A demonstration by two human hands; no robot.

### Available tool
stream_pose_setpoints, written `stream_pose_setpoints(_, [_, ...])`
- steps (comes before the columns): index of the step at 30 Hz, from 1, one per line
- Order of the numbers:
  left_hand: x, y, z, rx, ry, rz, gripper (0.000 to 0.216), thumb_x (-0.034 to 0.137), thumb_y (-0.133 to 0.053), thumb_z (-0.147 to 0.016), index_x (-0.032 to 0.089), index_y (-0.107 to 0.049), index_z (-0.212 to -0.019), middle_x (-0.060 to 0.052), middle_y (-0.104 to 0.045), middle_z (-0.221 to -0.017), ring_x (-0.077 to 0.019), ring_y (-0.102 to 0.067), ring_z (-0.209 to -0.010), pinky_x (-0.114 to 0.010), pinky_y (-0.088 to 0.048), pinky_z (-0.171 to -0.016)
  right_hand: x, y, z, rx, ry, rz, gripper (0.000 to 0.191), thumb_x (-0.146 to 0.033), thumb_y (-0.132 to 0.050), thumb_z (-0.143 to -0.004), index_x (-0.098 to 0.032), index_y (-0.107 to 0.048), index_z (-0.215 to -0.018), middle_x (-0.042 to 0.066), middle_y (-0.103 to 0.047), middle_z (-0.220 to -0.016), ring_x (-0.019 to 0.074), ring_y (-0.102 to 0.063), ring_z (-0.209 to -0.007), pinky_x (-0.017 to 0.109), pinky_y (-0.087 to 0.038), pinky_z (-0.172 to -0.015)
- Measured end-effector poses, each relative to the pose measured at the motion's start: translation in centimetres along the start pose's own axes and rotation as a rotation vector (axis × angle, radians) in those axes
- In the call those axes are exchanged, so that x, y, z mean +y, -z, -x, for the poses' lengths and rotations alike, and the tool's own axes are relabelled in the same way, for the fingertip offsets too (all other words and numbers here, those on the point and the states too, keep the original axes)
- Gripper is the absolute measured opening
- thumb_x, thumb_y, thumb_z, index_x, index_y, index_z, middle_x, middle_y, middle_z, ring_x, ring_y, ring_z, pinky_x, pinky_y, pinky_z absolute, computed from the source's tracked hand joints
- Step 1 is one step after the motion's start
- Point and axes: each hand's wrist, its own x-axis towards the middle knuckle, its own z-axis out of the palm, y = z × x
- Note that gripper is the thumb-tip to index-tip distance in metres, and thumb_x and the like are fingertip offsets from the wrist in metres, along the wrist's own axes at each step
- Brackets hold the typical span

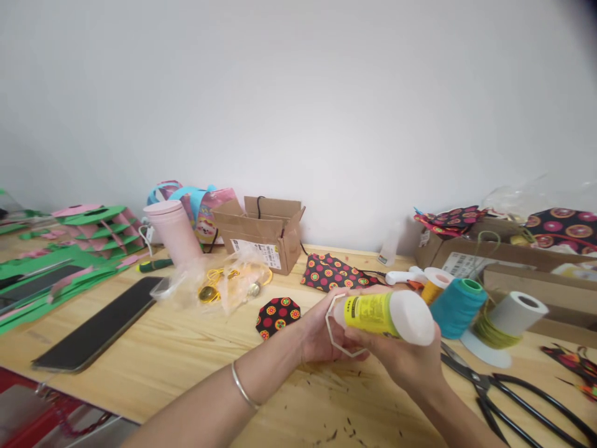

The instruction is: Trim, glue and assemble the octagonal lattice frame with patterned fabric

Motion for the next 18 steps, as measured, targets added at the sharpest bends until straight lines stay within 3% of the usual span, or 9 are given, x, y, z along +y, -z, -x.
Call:
stream_pose_setpoints(4, [0.01, 0.28, -0.12, -0.039, -0.003, 0.005, 0.036, 0.046, -0.050, -0.070, 0.015, -0.062, -0.085, -0.002, -0.067, -0.068, -0.0156, -0.059, -0.061, -0.027, -0.044, -0.058, 0.25, 0.14, 0.26, 0.012, -0.002, 0.047, 0.026, -0.020, -0.077, -0.048, -0.021, -0.064, -0.071, -0.002, -0.070, -0.062, 0.0181, -0.066, -0.051, 0.023, -0.056, -0.045])
stream_pose_setpoints(8, [-0.04, 0.37, -0.18, -0.073, -0.018, -0.001, 0.037, 0.045, -0.047, -0.072, 0.014, -0.061, -0.087, -0.004, -0.067, -0.072, -0.0175, -0.059, -0.063, -0.028, -0.043, -0.058, 0.38, 0.24, 0.41, -0.110, 0.064, -0.002, 0.041, -0.017, -0.079, -0.048, -0.025, -0.065, -0.086, -0.002, -0.071, -0.074, 0.0188, -0.067, -0.060, 0.024, -0.057, -0.053])
stream_pose_setpoints(11, [-0.08, 0.42, -0.24, -0.081, -0.016, -0.004, 0.034, 0.043, -0.048, -0.072, 0.014, -0.061, -0.086, -0.003, -0.067, -0.072, -0.0162, -0.058, -0.063, -0.026, -0.042, -0.058, 0.53, 0.29, 0.48, -0.066, 0.045, -0.006, 0.038, -0.016, -0.077, -0.051, -0.025, -0.064, -0.085, -0.002, -0.071, -0.072, 0.0189, -0.067, -0.060, 0.025, -0.057, -0.053])
stream_pose_setpoints(18, [-0.04, 0.45, -0.26, -0.074, -0.018, -0.012, 0.041, 0.047, -0.045, -0.071, 0.013, -0.062, -0.084, -0.006, -0.068, -0.069, -0.0179, -0.059, -0.062, -0.028, -0.043, -0.058, 0.46, 0.51, 0.48, -0.142, 0.085, 0.036, 0.039, -0.018, -0.078, -0.051, -0.026, -0.064, -0.087, -0.003, -0.070, -0.073, 0.0177, -0.065, -0.060, 0.025, -0.056, -0.053])
